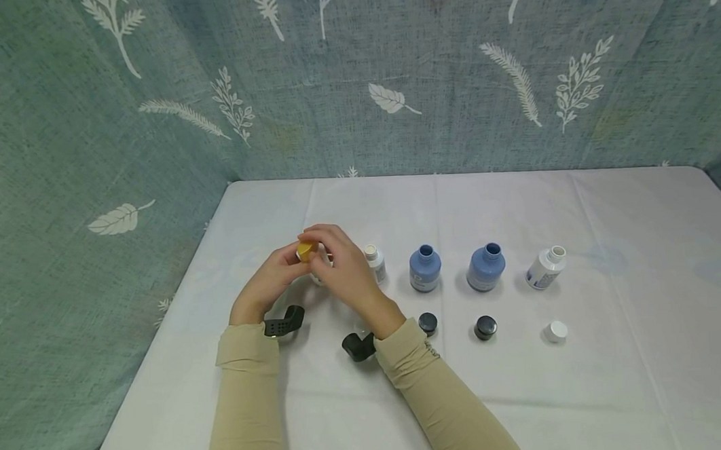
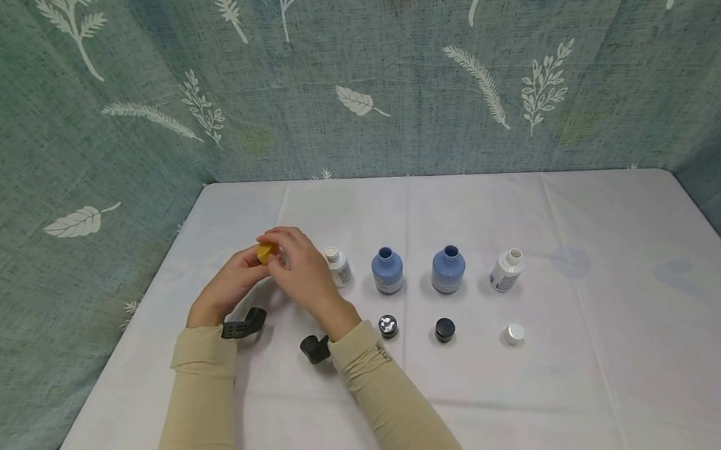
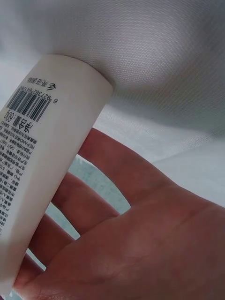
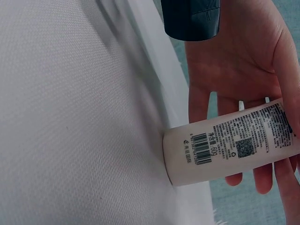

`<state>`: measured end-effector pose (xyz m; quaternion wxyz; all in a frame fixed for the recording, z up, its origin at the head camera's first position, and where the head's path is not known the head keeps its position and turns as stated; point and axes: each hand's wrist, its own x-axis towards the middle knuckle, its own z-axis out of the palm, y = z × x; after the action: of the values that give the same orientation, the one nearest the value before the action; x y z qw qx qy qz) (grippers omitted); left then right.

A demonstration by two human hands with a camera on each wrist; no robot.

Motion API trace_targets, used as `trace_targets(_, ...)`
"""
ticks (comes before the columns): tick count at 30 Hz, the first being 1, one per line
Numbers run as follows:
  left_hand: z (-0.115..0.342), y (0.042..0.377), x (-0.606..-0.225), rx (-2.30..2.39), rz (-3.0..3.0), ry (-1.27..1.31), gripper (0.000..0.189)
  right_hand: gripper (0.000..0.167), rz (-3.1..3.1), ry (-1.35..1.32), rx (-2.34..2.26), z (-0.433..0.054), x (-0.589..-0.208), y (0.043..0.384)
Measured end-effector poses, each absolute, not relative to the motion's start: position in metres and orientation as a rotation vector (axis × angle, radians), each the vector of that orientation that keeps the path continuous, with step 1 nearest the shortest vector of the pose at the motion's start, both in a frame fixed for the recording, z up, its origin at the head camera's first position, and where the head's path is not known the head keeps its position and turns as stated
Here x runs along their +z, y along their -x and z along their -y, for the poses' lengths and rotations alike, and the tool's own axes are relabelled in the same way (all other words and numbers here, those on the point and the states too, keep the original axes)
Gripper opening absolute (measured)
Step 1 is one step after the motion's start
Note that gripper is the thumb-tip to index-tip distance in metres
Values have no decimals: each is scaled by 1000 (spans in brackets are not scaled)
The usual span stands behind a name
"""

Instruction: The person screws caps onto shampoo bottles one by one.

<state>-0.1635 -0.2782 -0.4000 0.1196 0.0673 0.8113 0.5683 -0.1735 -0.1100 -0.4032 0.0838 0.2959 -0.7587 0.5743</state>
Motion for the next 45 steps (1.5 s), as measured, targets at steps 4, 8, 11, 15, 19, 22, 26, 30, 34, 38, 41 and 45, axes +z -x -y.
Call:
trace_targets(4, 273, 159, -390, 1676, -2352, -188, 37, 30, 2262, -886, 1709, 110, -404, 174)
trace_targets(8, 272, 158, -388, 1672, -2362, -205, 39, 30, 2254, -874, 1720, 110, -404, 174)
trace_targets(11, 271, 158, -388, 1675, -2370, -209, 40, 30, 2239, -866, 1735, 110, -403, 174)
trace_targets(15, 271, 158, -388, 1680, -2376, -203, 39, 29, 2229, -855, 1729, 110, -404, 174)
trace_targets(19, 270, 158, -388, 1669, -2390, -195, 39, 29, 2240, -829, 1713, 111, -405, 175)
trace_targets(22, 270, 158, -388, 1654, -2399, -186, 39, 27, 2247, -818, 1706, 111, -405, 175)
trace_targets(26, 270, 158, -388, 1646, -2401, -184, 40, 26, 2247, -810, 1699, 111, -406, 175)
trace_targets(30, 269, 158, -387, 1649, -2389, -181, 43, 24, 2226, -788, 1721, 112, -405, 175)
trace_targets(34, 269, 159, -386, 1654, -2369, -182, 47, 21, 2199, -768, 1739, 112, -404, 175)
trace_targets(38, 270, 159, -387, 1658, -2359, -207, 49, 22, 2190, -752, 1724, 112, -404, 175)
trace_targets(41, 270, 159, -387, 1656, -2362, -210, 49, 23, 2191, -742, 1717, 112, -403, 175)
trace_targets(45, 270, 158, -386, 1640, -2373, -201, 50, 23, 2199, -734, 1713, 112, -403, 174)
